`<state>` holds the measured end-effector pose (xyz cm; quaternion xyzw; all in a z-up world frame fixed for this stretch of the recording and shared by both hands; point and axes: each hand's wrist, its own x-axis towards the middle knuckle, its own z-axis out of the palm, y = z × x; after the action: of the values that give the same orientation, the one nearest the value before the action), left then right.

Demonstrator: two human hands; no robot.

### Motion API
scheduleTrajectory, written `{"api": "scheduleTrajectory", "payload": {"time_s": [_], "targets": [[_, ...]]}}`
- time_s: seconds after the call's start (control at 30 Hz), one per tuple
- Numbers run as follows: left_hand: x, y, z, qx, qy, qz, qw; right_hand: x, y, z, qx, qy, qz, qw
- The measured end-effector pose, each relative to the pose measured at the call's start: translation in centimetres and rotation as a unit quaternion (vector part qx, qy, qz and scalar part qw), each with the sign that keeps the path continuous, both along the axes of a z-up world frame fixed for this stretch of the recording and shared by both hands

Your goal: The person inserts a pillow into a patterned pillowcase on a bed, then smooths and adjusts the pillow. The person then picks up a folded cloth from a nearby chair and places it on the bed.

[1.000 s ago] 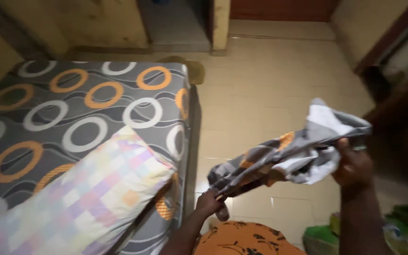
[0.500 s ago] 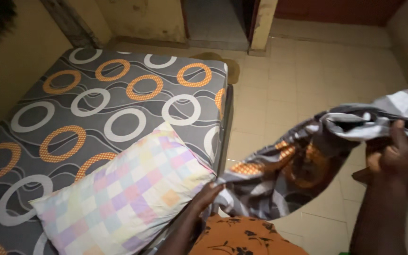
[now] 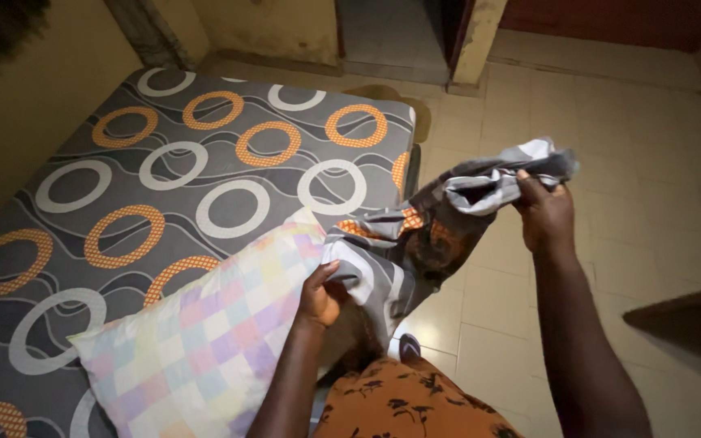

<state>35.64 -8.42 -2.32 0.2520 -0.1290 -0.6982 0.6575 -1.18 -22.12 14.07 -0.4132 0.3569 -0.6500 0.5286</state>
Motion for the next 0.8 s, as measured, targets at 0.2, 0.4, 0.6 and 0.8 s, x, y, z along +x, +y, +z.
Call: {"api": "scheduleTrajectory", "payload": {"time_s": [0.2, 0.4, 0.6, 0.8], "targets": [[3.0, -0.7, 3.3, -0.063, -0.041, 0.050, 0.996, 4.5, -6.8, -1.7, 0.065, 0.108, 0.113, 0.986], [4.0, -1.3, 7.3, -0.101, -0.102, 0.090, 0.986, 11.0, -16.3, -5.7, 0.124, 0.232, 0.208, 0.942], [5.6, -7.9, 2.8, -0.066, -0.105, 0.147, 0.981, 20.9, -24.9, -2.2, -0.098, 0.332, 0.114, 0.931], [7.9, -16.2, 0.5, -0.017, -0.131, 0.248, 0.960, 27.7, -19.3, 1.5, -0.113, 0.514, 0.126, 0.841]]}}
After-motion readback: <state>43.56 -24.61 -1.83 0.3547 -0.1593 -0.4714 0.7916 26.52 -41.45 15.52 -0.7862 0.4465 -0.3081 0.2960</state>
